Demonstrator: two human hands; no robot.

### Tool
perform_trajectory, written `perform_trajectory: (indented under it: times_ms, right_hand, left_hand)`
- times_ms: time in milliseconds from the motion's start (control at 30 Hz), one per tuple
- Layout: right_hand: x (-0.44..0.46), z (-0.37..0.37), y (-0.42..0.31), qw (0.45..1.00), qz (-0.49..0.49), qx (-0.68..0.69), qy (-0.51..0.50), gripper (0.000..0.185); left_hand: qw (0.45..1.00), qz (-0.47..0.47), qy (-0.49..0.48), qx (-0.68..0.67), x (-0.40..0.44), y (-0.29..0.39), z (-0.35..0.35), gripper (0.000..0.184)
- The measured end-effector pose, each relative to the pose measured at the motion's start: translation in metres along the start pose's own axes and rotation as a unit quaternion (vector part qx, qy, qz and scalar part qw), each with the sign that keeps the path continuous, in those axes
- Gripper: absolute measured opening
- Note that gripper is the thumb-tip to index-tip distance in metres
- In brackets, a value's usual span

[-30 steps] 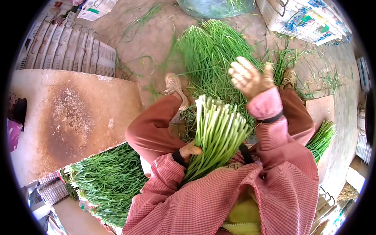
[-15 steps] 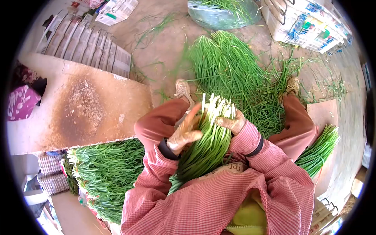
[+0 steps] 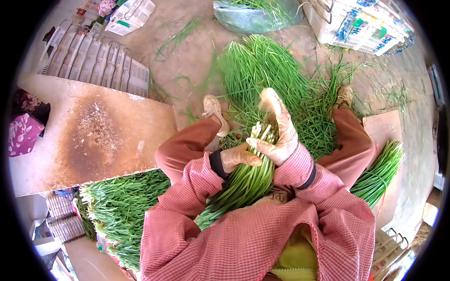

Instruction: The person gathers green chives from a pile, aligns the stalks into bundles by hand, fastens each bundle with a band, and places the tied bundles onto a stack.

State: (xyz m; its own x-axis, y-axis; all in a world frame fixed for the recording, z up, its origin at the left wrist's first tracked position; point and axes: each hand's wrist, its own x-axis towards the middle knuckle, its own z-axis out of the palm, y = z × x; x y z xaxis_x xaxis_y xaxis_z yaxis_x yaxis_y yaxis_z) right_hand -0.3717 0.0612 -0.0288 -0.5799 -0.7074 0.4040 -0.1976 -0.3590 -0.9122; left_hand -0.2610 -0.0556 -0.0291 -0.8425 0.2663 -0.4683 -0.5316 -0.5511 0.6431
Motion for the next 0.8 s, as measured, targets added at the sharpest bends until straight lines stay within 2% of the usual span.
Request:
perform_trajectory:
  times_ms: [33, 67, 100, 133, 167, 200, 233, 267, 300, 333, 367, 400, 433, 467, 500, 533, 567, 600, 633, 667, 700, 767, 800]
  right_hand:
    - [0.012, -0.008, -0.006, 0.965, -0.126, -0.227, -0.025, 0.062]
    - [0.011, -0.009, 0.007, 0.963, -0.114, -0.182, -0.162, 0.051]
    - [0.016, -0.005, 0.003, 0.957, -0.045, -0.126, -0.258, 0.046]
    - [0.019, -0.006, 0.009, 0.956, -0.058, -0.123, -0.260, 0.044]
    - [0.023, -0.007, 0.015, 0.956, -0.072, -0.120, -0.259, 0.042]
    - [0.027, -0.006, 0.018, 0.974, -0.024, -0.052, -0.218, 0.047]
    - [0.038, -0.006, 0.025, 0.980, 0.019, 0.040, -0.194, 0.065]
    - [0.057, -0.008, 0.031, 0.974, 0.120, 0.131, -0.143, 0.079]
    - [0.077, -0.011, 0.037, 0.948, 0.209, 0.227, -0.070, 0.094]
    - [0.078, -0.002, 0.033, 0.936, 0.182, 0.283, -0.106, 0.095]
    - [0.077, 0.007, 0.026, 0.918, 0.151, 0.338, -0.142, 0.096]
    - [0.056, 0.010, 0.009, 0.929, 0.180, 0.230, -0.228, 0.089]
    - [0.036, 0.012, -0.007, 0.921, 0.188, 0.117, -0.321, 0.083]
    - [0.029, 0.008, -0.029, 0.866, 0.301, -0.128, -0.377, 0.080]
    - [0.017, 0.005, -0.030, 0.761, 0.341, -0.350, -0.427, 0.066]
    - [-0.029, -0.012, 0.043, 0.695, 0.035, -0.478, -0.536, 0.043]
    - [-0.036, -0.022, 0.041, 0.623, 0.261, -0.513, -0.530, 0.030]
    - [-0.055, -0.043, 0.055, 0.588, 0.288, -0.546, -0.523, 0.026]
    - [-0.061, -0.063, 0.064, 0.575, 0.377, -0.531, -0.494, 0.027]
    - [-0.050, -0.058, 0.049, 0.564, 0.393, -0.557, -0.466, 0.026]
    - [-0.041, -0.052, 0.032, 0.550, 0.410, -0.580, -0.439, 0.025]
    - [-0.048, -0.073, 0.102, 0.575, 0.228, -0.601, -0.506, 0.029]
    - [-0.049, -0.069, 0.111, 0.654, 0.264, -0.593, -0.390, 0.030]
  left_hand:
    - [0.998, -0.062, 0.008, 0.012, -0.001, 0.000, -0.001, 0.066]
    - [1.000, -0.007, 0.008, 0.029, 0.000, 0.000, 0.000, 0.059]
    - [0.998, 0.049, 0.011, 0.047, 0.000, -0.001, 0.001, 0.052]
    - [0.992, 0.103, 0.015, 0.064, 0.000, -0.001, 0.002, 0.046]
    - [0.991, 0.107, 0.017, 0.078, -0.002, -0.006, -0.002, 0.040]
    - [0.999, 0.040, 0.016, 0.031, 0.002, 0.012, -0.001, 0.033]
    - [0.999, -0.027, 0.020, -0.018, 0.006, 0.030, 0.001, 0.027]
    - [0.990, 0.096, 0.022, 0.097, 0.008, 0.049, 0.005, 0.024]
    - [0.980, 0.179, 0.032, 0.079, 0.004, 0.069, 0.003, 0.025]
    - [0.979, 0.180, 0.091, 0.022, -0.008, 0.100, 0.021, 0.027]
    - [0.956, 0.262, 0.121, 0.054, -0.018, 0.126, 0.020, 0.029]
    - [0.949, 0.299, 0.088, 0.051, -0.032, 0.153, 0.015, 0.031]
    - [0.924, 0.347, 0.153, 0.049, -0.052, 0.179, 0.025, 0.031]
    - [0.903, 0.401, 0.146, 0.047, -0.073, 0.205, 0.019, 0.028]
    - [0.888, 0.439, 0.124, 0.061, -0.093, 0.224, 0.018, 0.026]
    - [0.821, 0.518, 0.214, 0.108, -0.110, 0.232, 0.028, 0.025]
    - [0.794, 0.562, 0.215, 0.089, -0.123, 0.237, 0.041, 0.024]
    - [0.753, 0.596, 0.250, 0.125, -0.135, 0.241, 0.050, 0.024]
    - [0.707, 0.629, 0.282, 0.159, -0.146, 0.245, 0.058, 0.023]
    - [0.661, 0.658, 0.286, 0.220, -0.148, 0.239, 0.072, 0.025]
    - [0.572, 0.658, 0.351, 0.342, -0.147, 0.226, 0.090, 0.025]
    - [0.495, 0.593, 0.329, 0.544, -0.141, 0.192, 0.096, 0.027]
    - [0.430, 0.561, 0.300, 0.641, -0.128, 0.161, 0.094, 0.024]
